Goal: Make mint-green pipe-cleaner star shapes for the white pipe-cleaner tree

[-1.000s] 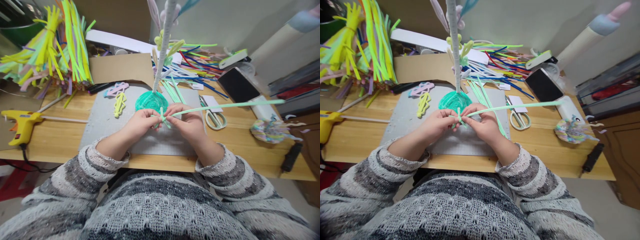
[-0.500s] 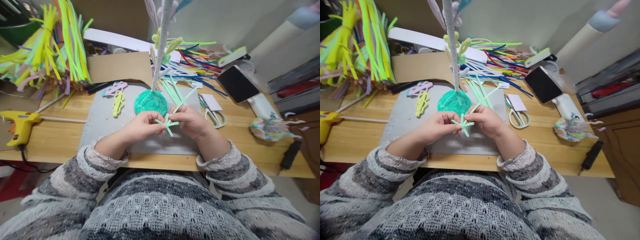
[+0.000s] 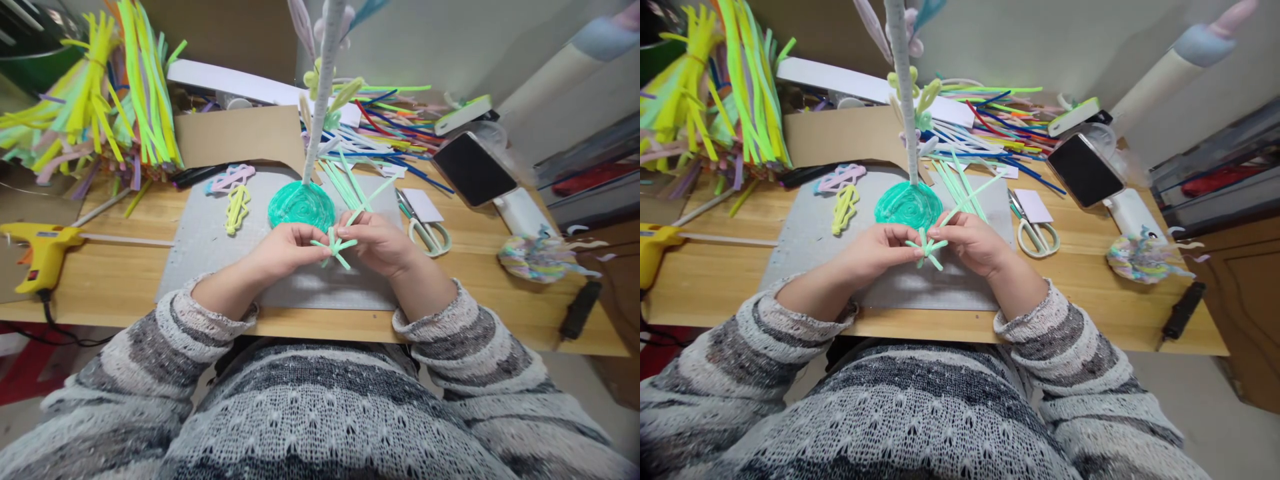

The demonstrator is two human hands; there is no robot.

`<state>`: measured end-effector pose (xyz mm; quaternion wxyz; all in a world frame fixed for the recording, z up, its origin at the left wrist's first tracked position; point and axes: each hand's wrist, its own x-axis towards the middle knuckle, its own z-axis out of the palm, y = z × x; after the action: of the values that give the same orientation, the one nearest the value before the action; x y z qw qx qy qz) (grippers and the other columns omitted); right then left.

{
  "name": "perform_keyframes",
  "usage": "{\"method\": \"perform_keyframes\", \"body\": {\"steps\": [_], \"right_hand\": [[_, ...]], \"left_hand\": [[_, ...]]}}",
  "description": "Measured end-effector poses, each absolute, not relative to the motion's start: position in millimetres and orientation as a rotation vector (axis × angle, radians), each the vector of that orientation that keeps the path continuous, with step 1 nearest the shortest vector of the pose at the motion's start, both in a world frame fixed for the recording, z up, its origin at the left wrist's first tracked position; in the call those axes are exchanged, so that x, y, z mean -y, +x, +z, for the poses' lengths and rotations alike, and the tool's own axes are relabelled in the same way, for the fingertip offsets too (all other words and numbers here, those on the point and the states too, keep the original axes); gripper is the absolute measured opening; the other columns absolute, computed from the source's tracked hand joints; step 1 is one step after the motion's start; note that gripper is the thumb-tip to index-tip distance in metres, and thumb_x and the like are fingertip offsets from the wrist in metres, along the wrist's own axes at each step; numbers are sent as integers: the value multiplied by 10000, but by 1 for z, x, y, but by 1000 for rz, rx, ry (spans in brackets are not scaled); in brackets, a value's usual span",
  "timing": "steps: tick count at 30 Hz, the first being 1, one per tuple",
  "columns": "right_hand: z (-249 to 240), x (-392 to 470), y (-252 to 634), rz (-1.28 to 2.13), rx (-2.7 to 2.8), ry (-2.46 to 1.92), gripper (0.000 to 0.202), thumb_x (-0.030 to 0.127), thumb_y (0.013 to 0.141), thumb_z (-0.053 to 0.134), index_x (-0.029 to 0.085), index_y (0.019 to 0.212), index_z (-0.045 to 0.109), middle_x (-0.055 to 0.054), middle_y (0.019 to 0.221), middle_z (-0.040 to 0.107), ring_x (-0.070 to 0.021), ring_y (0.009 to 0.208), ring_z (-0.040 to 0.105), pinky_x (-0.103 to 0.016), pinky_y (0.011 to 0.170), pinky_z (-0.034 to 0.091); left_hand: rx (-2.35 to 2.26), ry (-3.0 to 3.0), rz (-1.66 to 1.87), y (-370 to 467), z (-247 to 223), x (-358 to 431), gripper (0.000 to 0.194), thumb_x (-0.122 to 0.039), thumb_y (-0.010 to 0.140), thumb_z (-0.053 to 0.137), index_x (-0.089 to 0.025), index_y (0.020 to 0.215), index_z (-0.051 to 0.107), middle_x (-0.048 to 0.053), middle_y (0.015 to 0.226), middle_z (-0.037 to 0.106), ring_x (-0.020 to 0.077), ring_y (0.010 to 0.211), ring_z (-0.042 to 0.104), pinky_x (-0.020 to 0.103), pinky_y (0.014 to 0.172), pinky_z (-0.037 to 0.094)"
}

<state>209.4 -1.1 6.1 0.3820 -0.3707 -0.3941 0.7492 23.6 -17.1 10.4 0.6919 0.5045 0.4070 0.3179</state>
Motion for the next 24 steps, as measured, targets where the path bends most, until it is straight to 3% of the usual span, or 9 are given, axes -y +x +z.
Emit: {"method": "perform_keyframes", "body": {"steps": [8,13,16,21,24], "right_hand": [[3,3,209,2155,941,-972,140,214,607,760,138,622,644,19,527,590,-85,489,525,-208,462,403],[2,5,208,2431,763,-886,172,230,646,725,146,691,582,59,502,538,-29,363,399,-138,340,264],[0,6,205,2509,741,-839,216,249,625,742,153,683,557,71,487,528,-15,334,382,-119,323,246],[8,8,210,2325,1156,-1081,431,561,765,627,147,649,609,-31,500,634,-62,285,438,-168,257,186],[19,10,215,1867,1395,-1249,567,623,828,539,163,497,558,-12,369,532,-64,260,384,-201,272,208]], "left_hand": [[-813,1137,862,26,8,19,190,-259,658,768,-141,746,648,14,719,663,120,671,593,276,700,458],[-767,1281,1039,26,10,19,177,-247,657,779,-153,665,629,25,833,623,128,808,581,271,777,453],[-740,1257,1029,25,10,19,210,-271,668,783,-151,678,610,19,808,623,124,779,581,271,753,454],[-771,1126,1020,22,11,17,265,-291,655,798,-151,706,579,-4,757,621,84,635,543,231,630,439],[-790,1078,1067,20,12,16,267,-299,655,799,-154,698,579,-17,717,611,68,574,506,224,590,430]]}}
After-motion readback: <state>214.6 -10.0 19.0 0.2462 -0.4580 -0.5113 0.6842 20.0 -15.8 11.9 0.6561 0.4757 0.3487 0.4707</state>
